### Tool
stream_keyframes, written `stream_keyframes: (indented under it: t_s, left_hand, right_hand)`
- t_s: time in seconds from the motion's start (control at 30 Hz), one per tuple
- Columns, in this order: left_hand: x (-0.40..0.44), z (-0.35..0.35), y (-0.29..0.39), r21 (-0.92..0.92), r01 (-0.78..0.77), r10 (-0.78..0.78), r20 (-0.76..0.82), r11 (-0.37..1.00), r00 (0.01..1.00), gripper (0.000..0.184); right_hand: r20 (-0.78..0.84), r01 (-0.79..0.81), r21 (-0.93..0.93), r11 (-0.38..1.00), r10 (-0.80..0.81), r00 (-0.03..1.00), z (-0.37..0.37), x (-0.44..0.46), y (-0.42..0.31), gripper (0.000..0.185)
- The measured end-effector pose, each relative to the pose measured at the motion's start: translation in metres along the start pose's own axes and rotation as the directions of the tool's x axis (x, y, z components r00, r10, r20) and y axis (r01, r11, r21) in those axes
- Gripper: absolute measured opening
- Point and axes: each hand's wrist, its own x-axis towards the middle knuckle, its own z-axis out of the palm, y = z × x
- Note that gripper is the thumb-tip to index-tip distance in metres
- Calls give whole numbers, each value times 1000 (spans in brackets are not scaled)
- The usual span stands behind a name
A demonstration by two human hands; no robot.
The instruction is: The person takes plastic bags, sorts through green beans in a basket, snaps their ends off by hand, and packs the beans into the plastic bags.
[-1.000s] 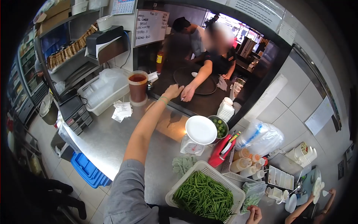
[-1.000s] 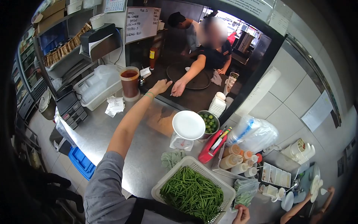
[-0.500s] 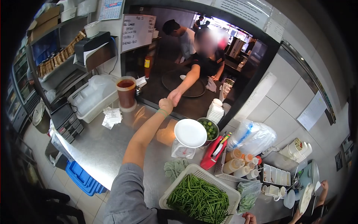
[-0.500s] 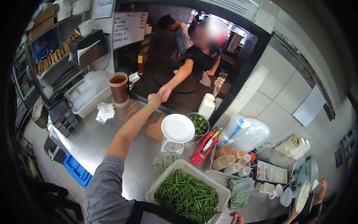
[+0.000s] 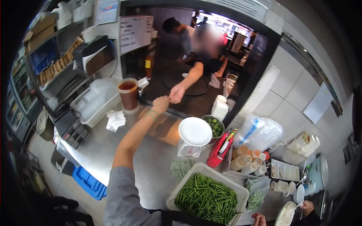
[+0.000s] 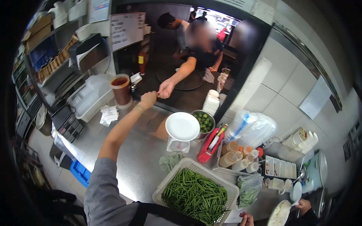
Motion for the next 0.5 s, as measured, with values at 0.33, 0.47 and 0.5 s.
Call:
stream_keyframes:
  t_s: [0.33,0.47,0.5]
  left_hand:
    - [-3,-9,-3,-258,81,-24,218,963,976,33]
    - [-14,22,-44,-681,452,13,561,576,828,25]
    - [-9,16,-51,-731,536,70,616,422,785,24]
  right_hand:
    - [-75,-191,-73,979,185,980,-23,-22,-4,30]
    - [175,233,35,972,-235,956,-47,-36,21,31]
    - [285,742,-324,587,-688,668,-48,-24,11,30]
